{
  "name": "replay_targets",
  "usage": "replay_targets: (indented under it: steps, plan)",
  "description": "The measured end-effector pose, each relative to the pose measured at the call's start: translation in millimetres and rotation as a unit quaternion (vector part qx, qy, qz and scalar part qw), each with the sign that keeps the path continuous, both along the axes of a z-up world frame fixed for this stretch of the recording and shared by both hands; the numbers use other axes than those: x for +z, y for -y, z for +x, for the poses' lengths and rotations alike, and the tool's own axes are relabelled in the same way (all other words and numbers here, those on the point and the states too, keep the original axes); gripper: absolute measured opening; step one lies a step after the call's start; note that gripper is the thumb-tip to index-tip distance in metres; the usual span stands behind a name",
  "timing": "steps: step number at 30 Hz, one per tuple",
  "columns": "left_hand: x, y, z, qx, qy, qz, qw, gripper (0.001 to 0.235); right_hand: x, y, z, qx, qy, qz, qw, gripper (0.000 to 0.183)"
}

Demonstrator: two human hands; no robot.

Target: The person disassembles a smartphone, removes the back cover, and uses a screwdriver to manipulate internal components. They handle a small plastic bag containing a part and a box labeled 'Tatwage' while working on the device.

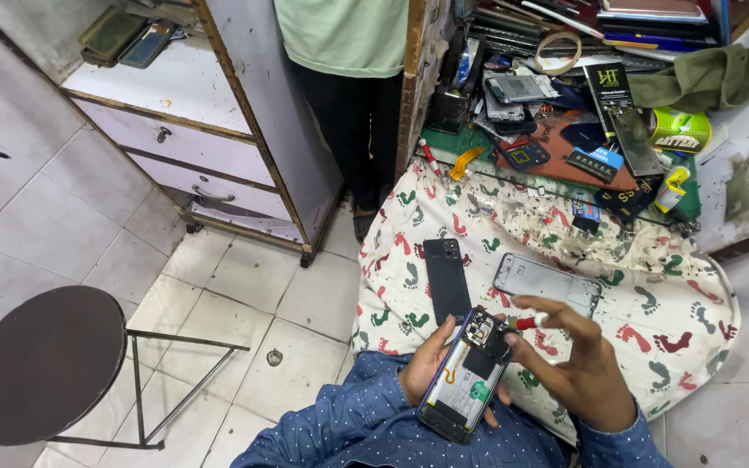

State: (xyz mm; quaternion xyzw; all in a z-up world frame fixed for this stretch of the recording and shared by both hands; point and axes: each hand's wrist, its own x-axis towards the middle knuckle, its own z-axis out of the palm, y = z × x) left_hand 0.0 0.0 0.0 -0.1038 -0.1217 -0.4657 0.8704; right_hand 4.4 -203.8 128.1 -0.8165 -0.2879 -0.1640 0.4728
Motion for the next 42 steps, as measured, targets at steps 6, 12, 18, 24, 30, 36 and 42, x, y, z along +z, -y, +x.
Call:
replay_targets:
  steps: [6,12,18,24,30,36,42]
  plan:
    - [-8,3,2,-0.006,-0.002,0.034,0.999,0.086,17,4,-6,0.082,0.039,-0.019,0.996,0.051]
    - [-4,4,3,-0.003,0.008,0.036,0.999,0.09,17,-1,-3,0.01,0.011,-0.014,1.0,0.056]
    - [-8,3,0,-0.005,-0.006,0.038,0.999,0.088,12,-8,-4,-0.039,0.089,-0.046,0.994,0.061]
    - [-12,1,0,0.001,0.022,0.051,0.998,0.082,0,-2,-7,0.039,0.026,-0.003,0.999,0.054]
    - [-2,1,6,-0.008,-0.013,0.016,1.0,0.083,-7,0,-9,-0.054,-0.01,-0.035,0.998,0.054]
    - [3,4,3,0.018,0.002,0.003,1.0,0.081,-18,22,-1,-0.067,-0.189,0.188,0.961,0.046]
    - [10,-1,2,0.029,0.034,0.057,0.997,0.084,-52,23,12,-0.031,-0.282,0.439,0.853,0.055]
